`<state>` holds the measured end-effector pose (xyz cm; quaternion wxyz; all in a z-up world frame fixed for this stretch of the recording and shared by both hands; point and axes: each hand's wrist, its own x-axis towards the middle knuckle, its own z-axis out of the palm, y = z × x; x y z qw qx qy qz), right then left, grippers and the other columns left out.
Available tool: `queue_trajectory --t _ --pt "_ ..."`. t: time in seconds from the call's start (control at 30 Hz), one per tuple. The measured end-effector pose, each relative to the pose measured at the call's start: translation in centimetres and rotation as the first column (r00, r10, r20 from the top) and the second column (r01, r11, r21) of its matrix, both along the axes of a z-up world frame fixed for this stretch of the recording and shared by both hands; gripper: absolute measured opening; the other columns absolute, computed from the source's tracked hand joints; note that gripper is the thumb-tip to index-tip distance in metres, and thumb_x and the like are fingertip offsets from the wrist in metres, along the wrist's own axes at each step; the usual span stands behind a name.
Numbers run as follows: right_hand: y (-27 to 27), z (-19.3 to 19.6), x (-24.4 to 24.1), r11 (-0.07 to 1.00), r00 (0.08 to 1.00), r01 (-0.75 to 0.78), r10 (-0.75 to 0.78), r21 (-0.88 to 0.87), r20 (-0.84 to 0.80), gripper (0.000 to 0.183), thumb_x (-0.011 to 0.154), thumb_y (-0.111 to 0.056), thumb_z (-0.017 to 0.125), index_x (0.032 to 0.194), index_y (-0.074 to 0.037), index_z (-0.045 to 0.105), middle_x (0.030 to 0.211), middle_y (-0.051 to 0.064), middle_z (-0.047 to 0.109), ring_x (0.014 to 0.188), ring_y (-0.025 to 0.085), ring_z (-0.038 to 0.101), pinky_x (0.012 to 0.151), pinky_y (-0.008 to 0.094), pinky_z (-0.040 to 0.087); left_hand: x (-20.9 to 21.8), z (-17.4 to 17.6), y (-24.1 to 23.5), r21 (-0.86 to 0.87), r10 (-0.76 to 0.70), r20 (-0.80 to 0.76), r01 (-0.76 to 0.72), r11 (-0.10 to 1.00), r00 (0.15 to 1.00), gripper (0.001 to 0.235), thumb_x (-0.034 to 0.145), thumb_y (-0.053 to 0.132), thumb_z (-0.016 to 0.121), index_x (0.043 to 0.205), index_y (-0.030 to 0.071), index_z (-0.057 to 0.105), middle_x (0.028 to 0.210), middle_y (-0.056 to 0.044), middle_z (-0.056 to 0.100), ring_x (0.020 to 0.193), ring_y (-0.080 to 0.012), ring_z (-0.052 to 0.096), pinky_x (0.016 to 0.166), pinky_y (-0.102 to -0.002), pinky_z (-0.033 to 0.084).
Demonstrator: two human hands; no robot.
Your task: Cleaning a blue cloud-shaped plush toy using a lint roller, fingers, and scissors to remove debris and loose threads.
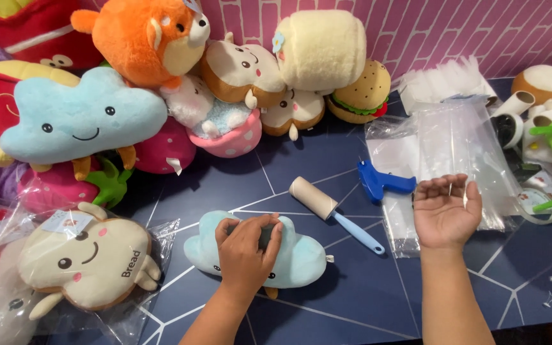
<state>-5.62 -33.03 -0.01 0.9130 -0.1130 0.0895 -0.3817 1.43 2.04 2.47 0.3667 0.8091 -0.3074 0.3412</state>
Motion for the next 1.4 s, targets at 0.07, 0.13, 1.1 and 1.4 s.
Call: queue_trajectory --t 0.07,0.13,1.1,1.4 --pt "-1.1 -0.9 -0.3 1.0 0.999 0.011 -0.011 -0.009 0.039 0.014 0.097 -0.027 0.07 0.1 -0.014 0.074 0.094 0.0 0.073 0.088 0.017 0.071 0.089 0.033 0.057 0.1 -0.1 -0.1 0.003 0.003 0.009 -0.003 1.0 1.0 0.007 0.095 0.021 0.068 0.093 0.015 0.07 0.094 0.008 0.079 0.082 -0.0067 0.073 0.097 -0.033 0.035" --pt "-2.4 -1.9 -0.7 1.0 0.998 0.02 -0.018 -0.016 0.067 0.017 0.098 -0.03 0.07 0.101 -0.014 0.075 0.094 0.0 0.074 0.089 0.018 0.071 0.089 0.033 0.057 0.1 -0.1 -0.2 0.007 0.008 0.007 -0.008 1.0 1.0 0.007 0.095 0.021 0.068 0.093 0.015 0.069 0.094 0.009 0.079 0.083 -0.0072 0.074 0.097 -0.033 0.035" --pt "-4.6 -8.5 -14.4 0.214 -0.033 -0.875 -0.921 -0.434 -0.388 0.079 0.101 -0.064 0.032 0.16 -0.011 0.035 0.168 0.031 0.019 0.155 0.049 0.012 0.119 0.069 0.007 0.3 0.1 -0.3 0.02 0.017 0.037 -0.017 1.0 0.999 0.008 0.097 0.021 0.066 0.092 0.015 0.069 0.092 0.009 0.078 0.081 -0.0065 0.072 0.091 -0.031 0.036" --pt "-8.4 -13.1 -17.0 -0.113 0.072 -0.784 -0.993 -0.611 0.092 0.043 0.102 -0.012 0.059 0.14 0.005 0.07 0.146 0.034 0.06 0.138 0.049 0.053 0.113 0.061 0.039 0.4 -0.2 -0.3 0.01 0.016 0.043 -0.017 1.0 0.999 0.008 0.096 0.022 0.067 0.093 0.014 0.069 0.093 0.008 0.078 0.08 -0.0059 0.071 0.091 -0.031 0.037"
